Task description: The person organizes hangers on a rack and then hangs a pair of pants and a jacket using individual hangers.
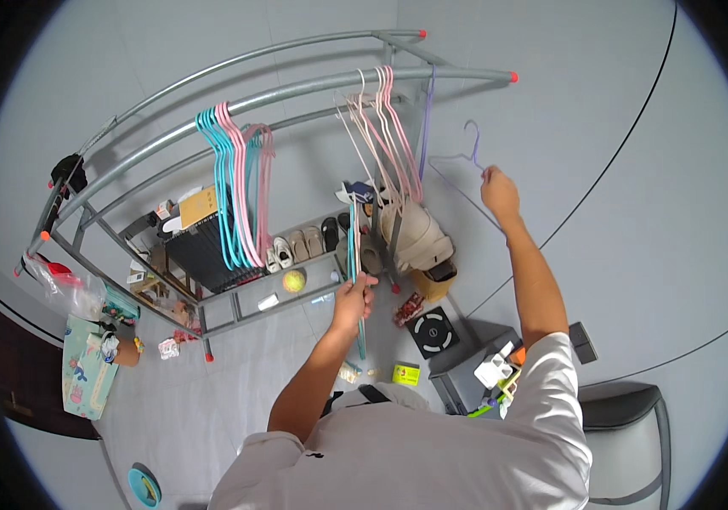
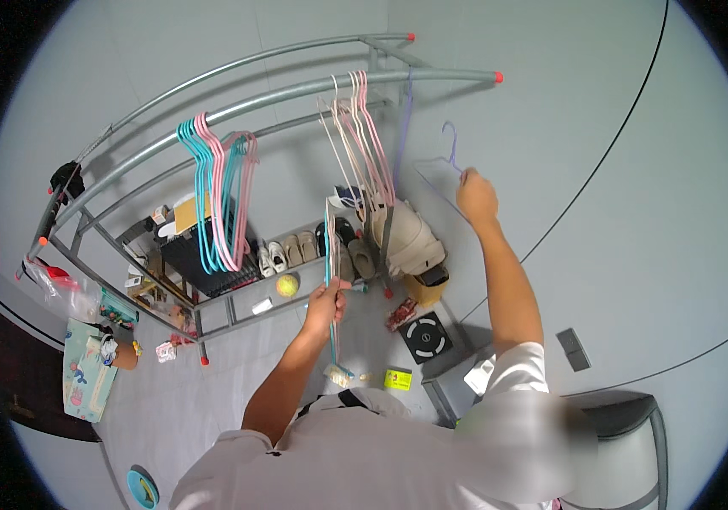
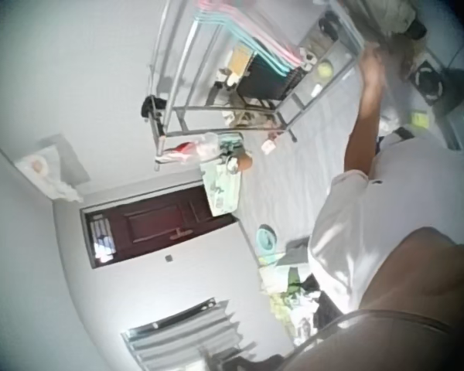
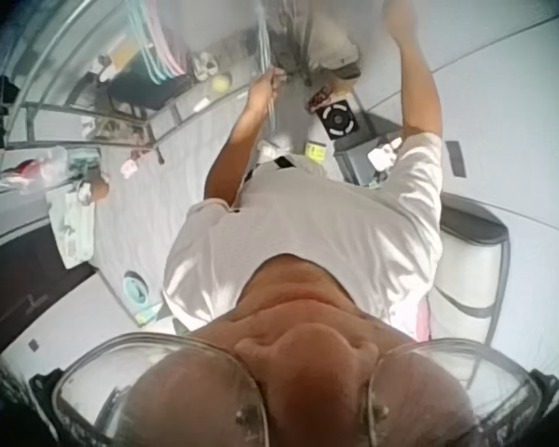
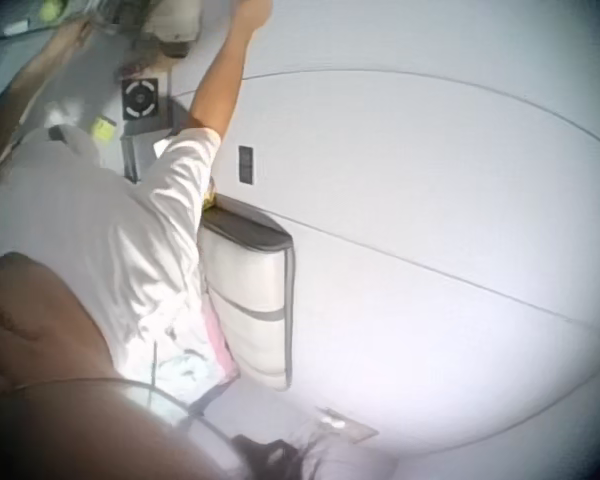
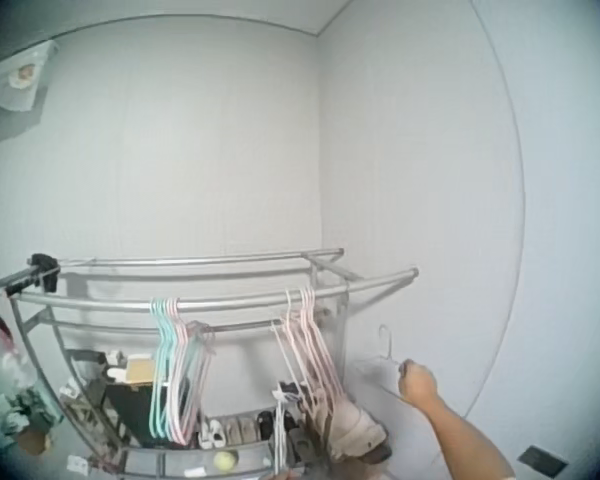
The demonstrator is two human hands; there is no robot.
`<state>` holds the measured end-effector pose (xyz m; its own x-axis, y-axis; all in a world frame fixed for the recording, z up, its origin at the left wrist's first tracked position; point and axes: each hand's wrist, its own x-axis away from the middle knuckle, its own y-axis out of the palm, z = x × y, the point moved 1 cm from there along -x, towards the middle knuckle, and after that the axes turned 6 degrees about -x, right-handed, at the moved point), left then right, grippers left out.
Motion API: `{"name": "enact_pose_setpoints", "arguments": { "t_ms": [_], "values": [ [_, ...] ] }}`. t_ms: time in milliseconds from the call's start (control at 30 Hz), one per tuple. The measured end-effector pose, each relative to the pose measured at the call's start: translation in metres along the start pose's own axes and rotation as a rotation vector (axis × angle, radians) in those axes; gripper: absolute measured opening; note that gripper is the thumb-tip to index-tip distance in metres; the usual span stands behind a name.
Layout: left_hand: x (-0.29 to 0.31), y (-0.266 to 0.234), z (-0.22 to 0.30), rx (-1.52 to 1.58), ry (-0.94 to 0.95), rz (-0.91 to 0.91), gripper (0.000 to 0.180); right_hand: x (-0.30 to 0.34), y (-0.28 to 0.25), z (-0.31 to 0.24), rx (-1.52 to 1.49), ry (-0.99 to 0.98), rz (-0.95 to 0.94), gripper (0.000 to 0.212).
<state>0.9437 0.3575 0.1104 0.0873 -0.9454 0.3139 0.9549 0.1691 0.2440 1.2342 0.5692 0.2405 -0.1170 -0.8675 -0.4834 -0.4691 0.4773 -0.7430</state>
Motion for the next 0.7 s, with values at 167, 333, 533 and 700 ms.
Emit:
{"name": "enact_pose_setpoints", "arguments": {
  "t_ms": [167, 333, 533, 700],
  "values": [
    [-0.002, 0.007, 0.025, 0.080, 0.009, -0.033, 0.035, -0.083, -0.031, -0.053, 0.120, -0.055, -0.016, 0.024],
    [0.003, -0.002, 0.039, 0.043, 0.046, -0.065, 0.036, -0.124, -0.037, -0.083, 0.231, -0.024, -0.072, 0.028],
    [0.002, -0.009, 0.044, 0.018, 0.009, -0.054, 0.036, -0.141, -0.048, -0.105, 0.245, -0.082, -0.111, 0.028],
    [0.003, -0.006, 0.047, -0.010, 0.035, -0.064, 0.038, -0.143, -0.034, -0.104, 0.305, -0.094, -0.161, 0.030]
  ]
}}
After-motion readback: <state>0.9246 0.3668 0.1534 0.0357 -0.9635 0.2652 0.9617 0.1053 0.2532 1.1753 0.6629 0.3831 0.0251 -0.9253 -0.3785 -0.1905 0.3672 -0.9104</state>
